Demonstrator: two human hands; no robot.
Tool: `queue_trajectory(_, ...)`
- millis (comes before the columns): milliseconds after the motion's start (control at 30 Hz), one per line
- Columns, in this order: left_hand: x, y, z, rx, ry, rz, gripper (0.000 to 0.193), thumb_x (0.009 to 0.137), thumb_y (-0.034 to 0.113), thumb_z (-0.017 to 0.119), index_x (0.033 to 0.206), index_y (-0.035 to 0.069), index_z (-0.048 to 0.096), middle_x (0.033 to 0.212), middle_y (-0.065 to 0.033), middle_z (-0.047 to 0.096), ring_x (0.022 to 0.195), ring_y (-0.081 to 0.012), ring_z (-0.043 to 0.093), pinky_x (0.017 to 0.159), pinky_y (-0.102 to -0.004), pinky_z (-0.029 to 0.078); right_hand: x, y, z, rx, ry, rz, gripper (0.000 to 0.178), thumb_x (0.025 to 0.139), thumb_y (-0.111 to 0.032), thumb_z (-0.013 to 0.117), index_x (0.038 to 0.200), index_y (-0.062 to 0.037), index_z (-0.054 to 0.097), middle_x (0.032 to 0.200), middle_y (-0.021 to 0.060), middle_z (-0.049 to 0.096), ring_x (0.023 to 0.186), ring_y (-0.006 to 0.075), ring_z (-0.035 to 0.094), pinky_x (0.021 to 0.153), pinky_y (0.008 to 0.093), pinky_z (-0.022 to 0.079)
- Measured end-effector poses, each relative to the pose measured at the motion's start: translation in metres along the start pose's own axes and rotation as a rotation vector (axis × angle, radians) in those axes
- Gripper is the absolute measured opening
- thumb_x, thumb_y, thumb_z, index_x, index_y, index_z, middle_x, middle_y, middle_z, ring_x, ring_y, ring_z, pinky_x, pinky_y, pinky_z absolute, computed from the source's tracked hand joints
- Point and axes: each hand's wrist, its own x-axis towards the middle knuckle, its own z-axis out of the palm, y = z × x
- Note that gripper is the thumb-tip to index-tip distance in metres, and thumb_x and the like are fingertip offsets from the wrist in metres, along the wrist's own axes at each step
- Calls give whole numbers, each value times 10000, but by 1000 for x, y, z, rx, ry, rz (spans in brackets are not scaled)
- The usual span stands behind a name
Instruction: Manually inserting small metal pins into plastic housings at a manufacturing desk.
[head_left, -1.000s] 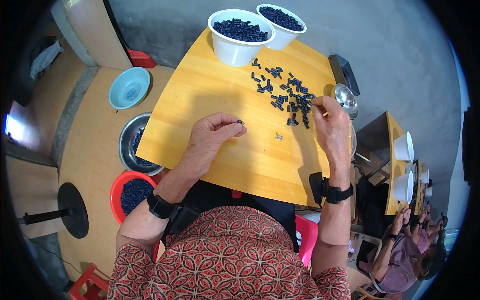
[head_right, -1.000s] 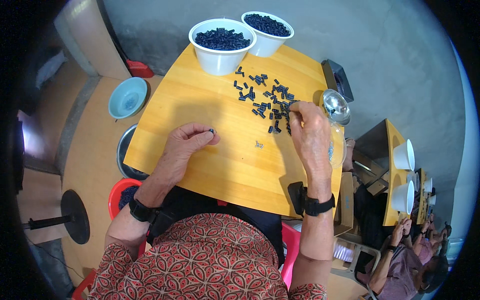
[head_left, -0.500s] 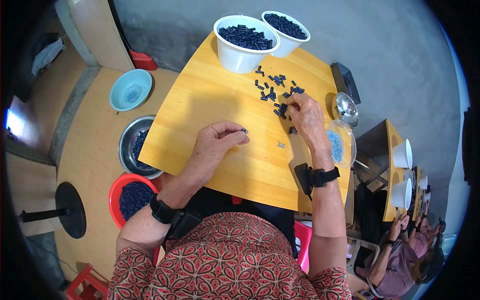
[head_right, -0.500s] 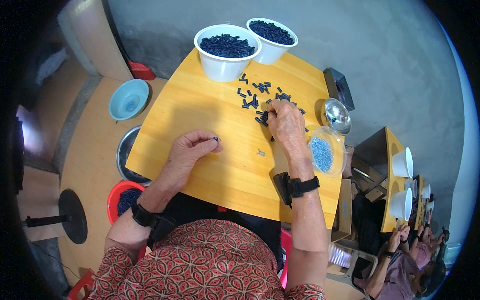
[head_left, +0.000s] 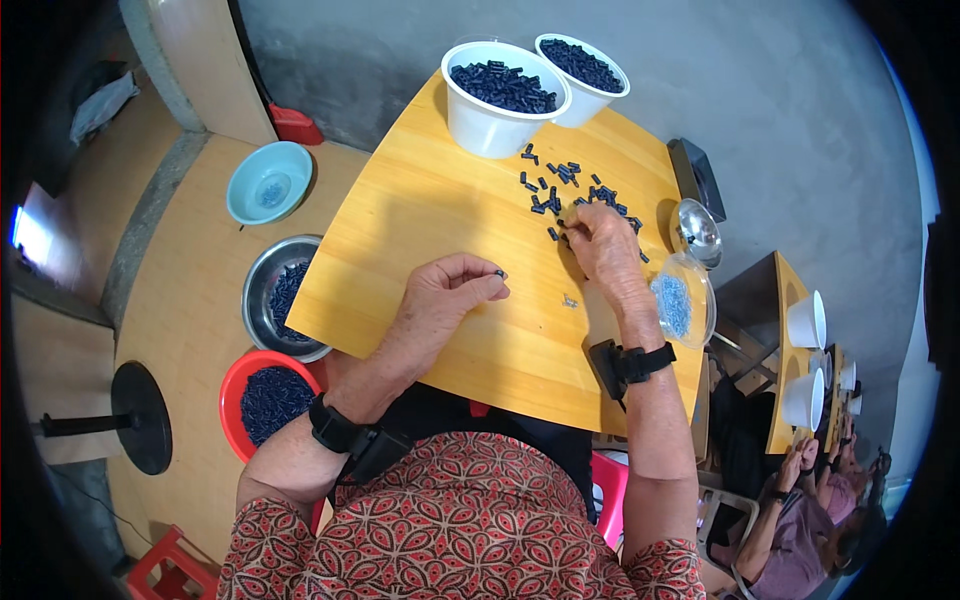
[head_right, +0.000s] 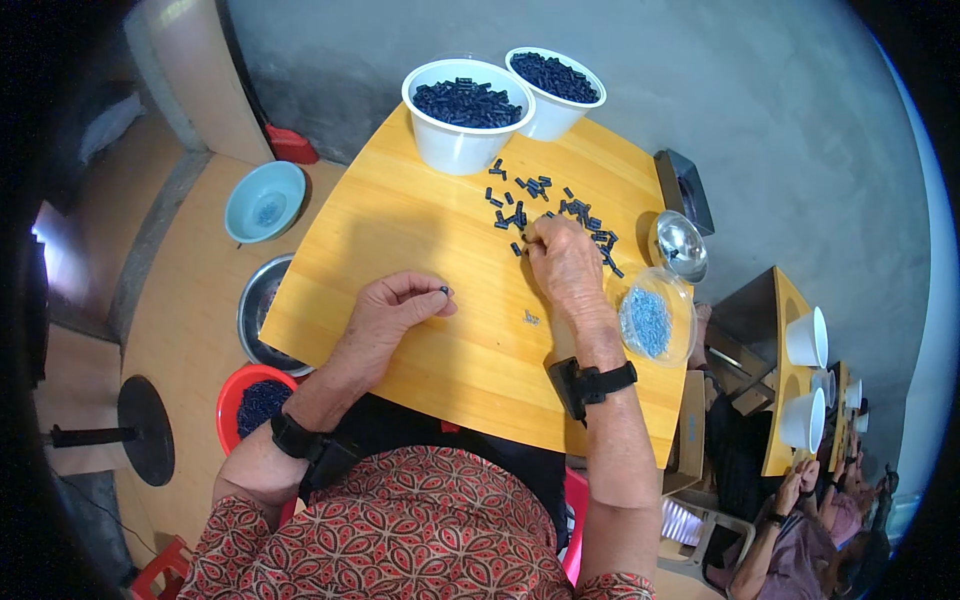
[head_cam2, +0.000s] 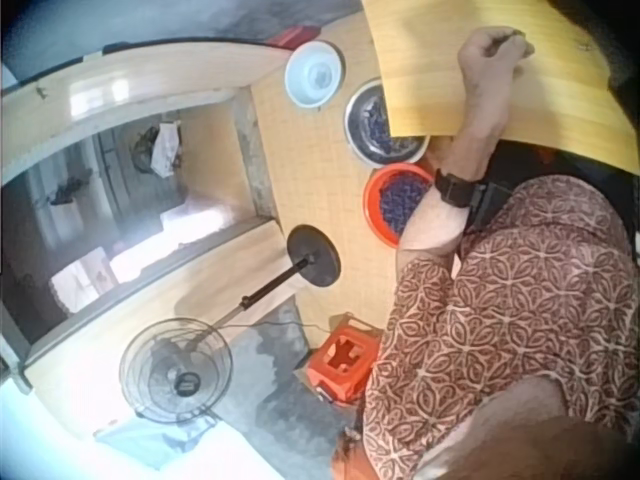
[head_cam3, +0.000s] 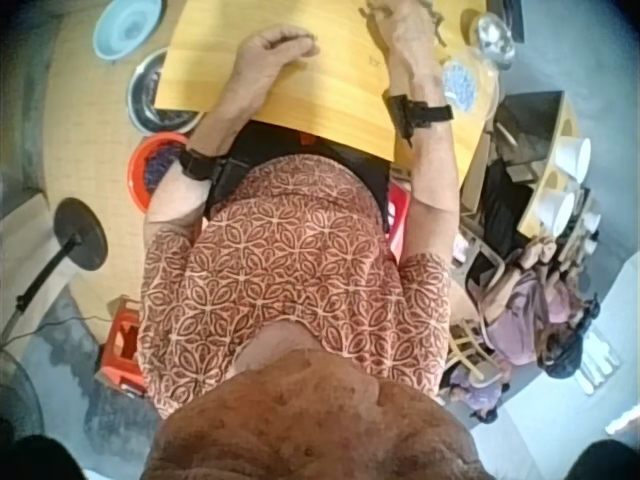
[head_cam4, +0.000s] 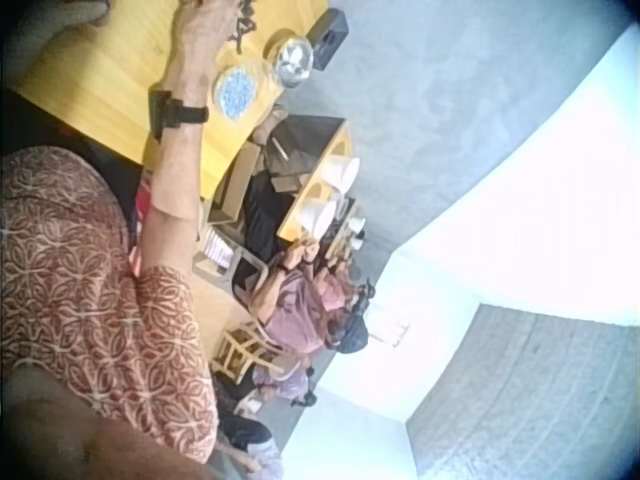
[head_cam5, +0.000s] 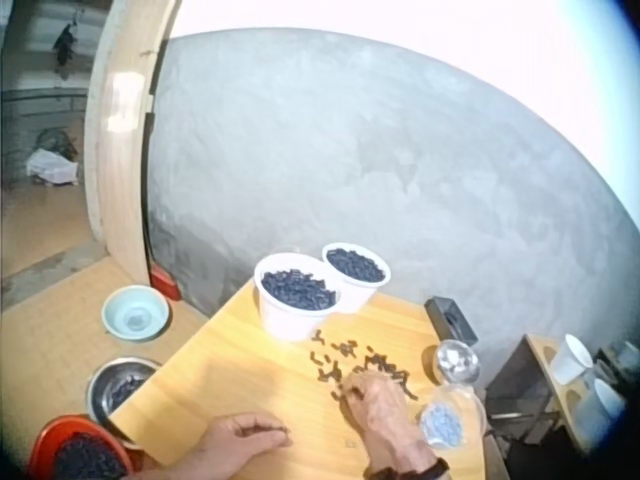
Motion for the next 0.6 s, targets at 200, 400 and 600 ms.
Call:
queue_trajectory(200,1,0,0,-7,8,-5,145,892,87,670,1015,12,656,931,-53,685,868,-125,657,813,-248,506,24,-10,5,58,-45,45,81,769,-61,635,830,-25,674,874,179,666,852,356,640,762,438,519)
queue_trajectory(400,1,0,0,-5,2,-5,150,889,89,673,1017,12,658,928,-53,683,873,-123,655,813,-245,504,36,-3,23,-59,-104,36,92,771,-69,623,824,-44,693,840,191,671,821,373,648,756,451,524)
queue_trajectory(600,-1,2,0,4,-10,1,140,893,90,665,1010,13,661,920,-48,681,872,-117,651,811,-234,497,37,-1,11,120,-13,127,94,778,-90,619,825,-39,682,835,173,684,789,361,657,717,425,522)
